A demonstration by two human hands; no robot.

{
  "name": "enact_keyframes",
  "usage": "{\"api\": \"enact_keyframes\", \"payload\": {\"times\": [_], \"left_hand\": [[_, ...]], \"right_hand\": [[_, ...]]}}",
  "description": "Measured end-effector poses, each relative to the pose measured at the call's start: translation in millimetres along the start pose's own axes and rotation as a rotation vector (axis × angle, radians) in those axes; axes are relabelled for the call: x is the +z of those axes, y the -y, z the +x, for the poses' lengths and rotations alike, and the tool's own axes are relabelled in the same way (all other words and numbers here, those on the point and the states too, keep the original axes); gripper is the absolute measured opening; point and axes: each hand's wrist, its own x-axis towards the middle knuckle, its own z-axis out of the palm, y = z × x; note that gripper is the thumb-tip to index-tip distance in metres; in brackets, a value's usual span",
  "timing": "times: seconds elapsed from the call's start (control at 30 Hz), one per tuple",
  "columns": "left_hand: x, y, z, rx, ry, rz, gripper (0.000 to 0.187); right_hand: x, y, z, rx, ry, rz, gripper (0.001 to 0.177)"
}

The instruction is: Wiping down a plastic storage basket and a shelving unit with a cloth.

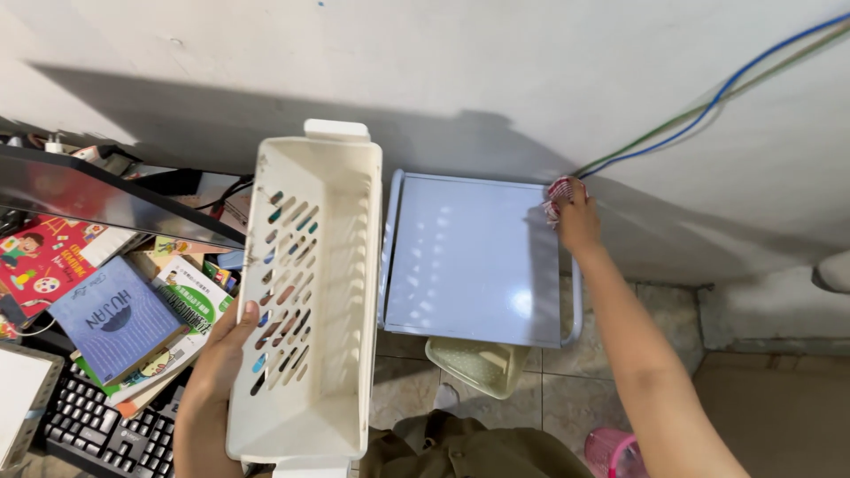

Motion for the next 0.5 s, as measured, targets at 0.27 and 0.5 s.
{"api": "enact_keyframes", "payload": {"times": [0.27, 0.5], "left_hand": [[-8, 3, -2, 0.066, -0.022, -0.002, 0.055], [-17, -4, -12, 0.066, -0.009, -0.031, 0.056]], "right_hand": [[-18, 26, -179, 0.053, -0.160, 0.385, 0.057], [-9, 25, -362, 0.004, 0.026, 0.372, 0.074]]}}
